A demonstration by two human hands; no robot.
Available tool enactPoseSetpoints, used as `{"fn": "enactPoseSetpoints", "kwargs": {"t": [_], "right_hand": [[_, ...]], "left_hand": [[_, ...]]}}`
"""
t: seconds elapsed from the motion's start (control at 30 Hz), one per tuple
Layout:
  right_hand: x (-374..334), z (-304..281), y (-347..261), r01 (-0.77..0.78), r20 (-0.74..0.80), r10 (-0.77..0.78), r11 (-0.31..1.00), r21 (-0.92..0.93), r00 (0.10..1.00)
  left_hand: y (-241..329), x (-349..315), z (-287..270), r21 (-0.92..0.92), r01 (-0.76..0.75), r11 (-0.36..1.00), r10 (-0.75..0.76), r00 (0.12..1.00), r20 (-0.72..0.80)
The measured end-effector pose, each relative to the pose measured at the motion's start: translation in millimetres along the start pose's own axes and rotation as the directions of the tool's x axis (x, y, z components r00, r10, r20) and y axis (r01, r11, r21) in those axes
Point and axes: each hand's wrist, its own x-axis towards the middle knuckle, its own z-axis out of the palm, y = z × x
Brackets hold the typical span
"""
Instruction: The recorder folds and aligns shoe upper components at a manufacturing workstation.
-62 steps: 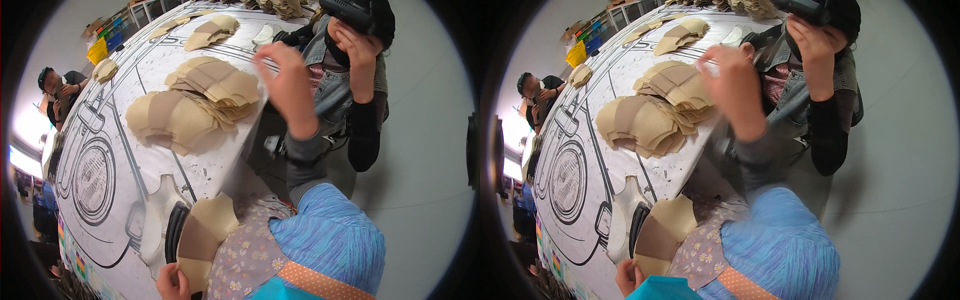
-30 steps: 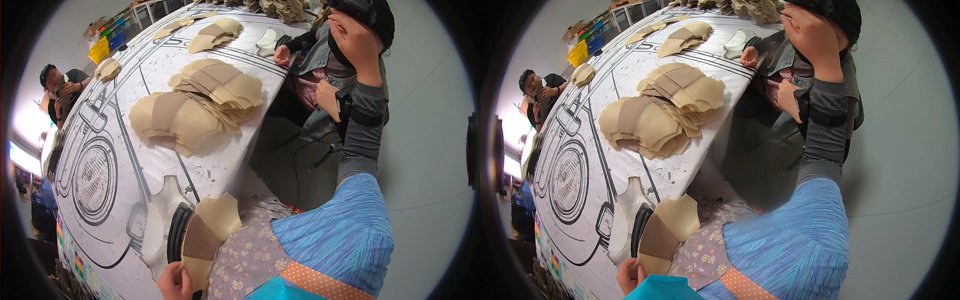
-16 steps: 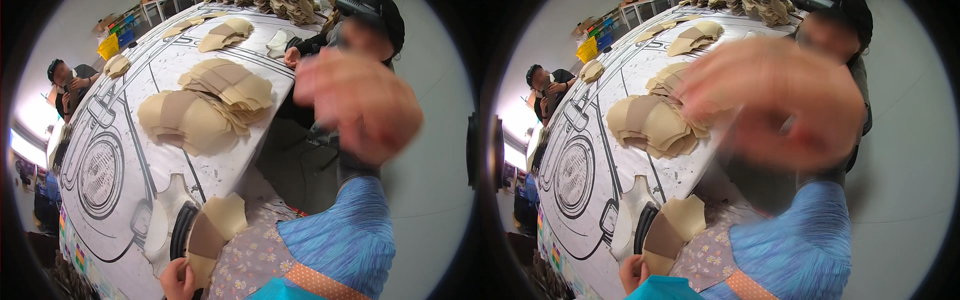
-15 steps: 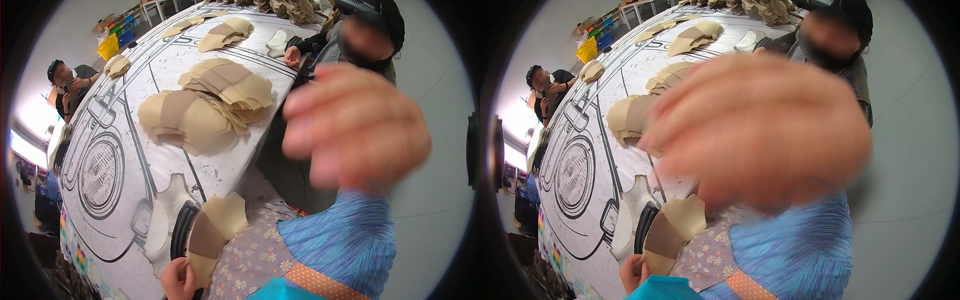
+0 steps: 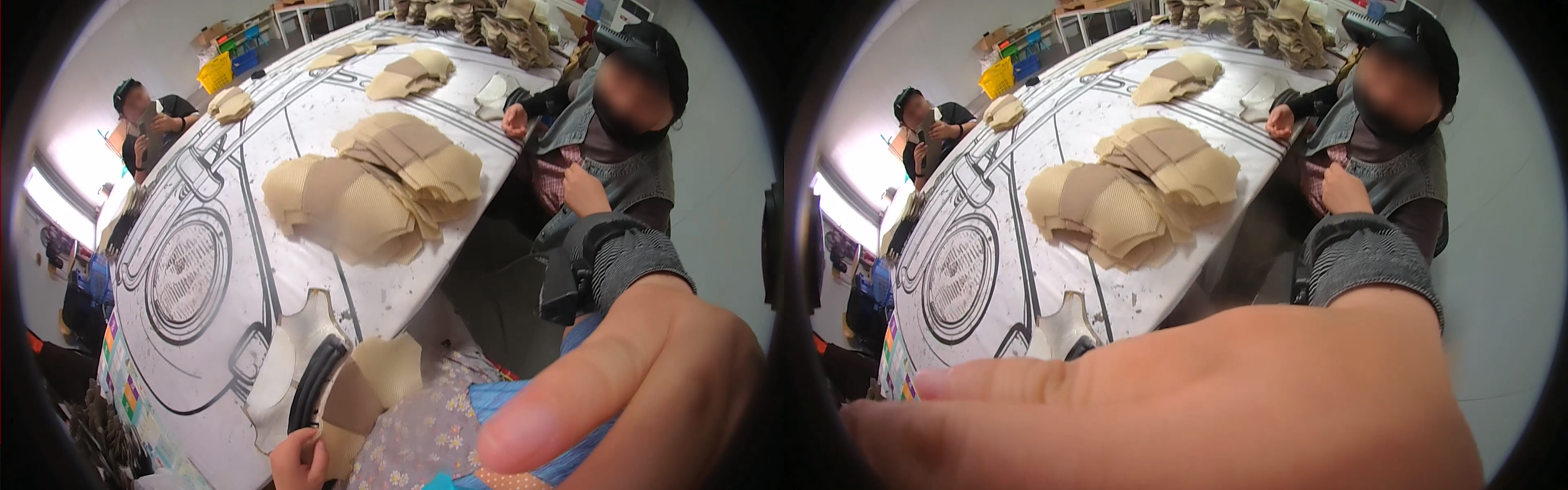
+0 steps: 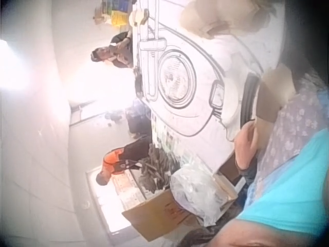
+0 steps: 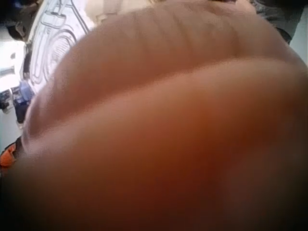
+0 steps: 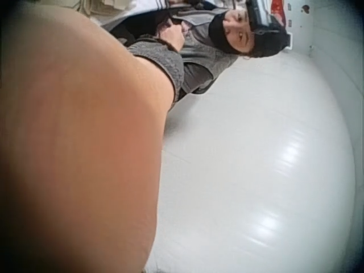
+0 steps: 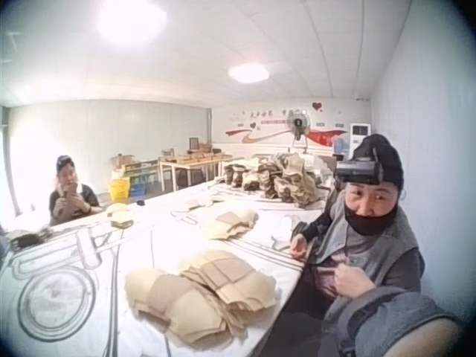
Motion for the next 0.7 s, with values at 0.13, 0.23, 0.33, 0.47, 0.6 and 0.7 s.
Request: {"fn": "enactPoseSetpoints", "kwargs": {"t": [0.13,0.23,0.33,0.47,0.6,0.7], "right_hand": [[-2,-5,7,0.019,-0.047,-0.021,0.999,-0.032,0.999],[-5,-7,5,0.051,-0.087,-0.056,0.997,-0.050,0.995],[-5,-5,5,0.020,-0.076,-0.018,0.999,0.037,0.997],[-19,4,26,-0.015,0.176,0.013,1.000,0.010,0.984],[-83,-228,-74,0.845,-0.845,-0.143,0.249,0.474,0.516],[24,-300,-59,0.978,-0.979,0.006,-0.025,0.205,0.205]], "left_hand": [[0,-7,1,0.025,-0.009,1.000,0.009,1.000,0.017],[-2,-8,-2,0.035,-0.012,0.999,0.011,1.000,0.030],[-6,-4,1,0.026,-0.019,0.999,0.018,0.999,0.043],[-14,11,2,-0.001,-0.092,0.996,0.092,0.995,0.033],[-2,20,-14,0.089,-0.041,0.995,0.034,0.996,0.086],[83,50,-117,-0.661,0.371,0.652,-0.474,0.880,0.027]]}}
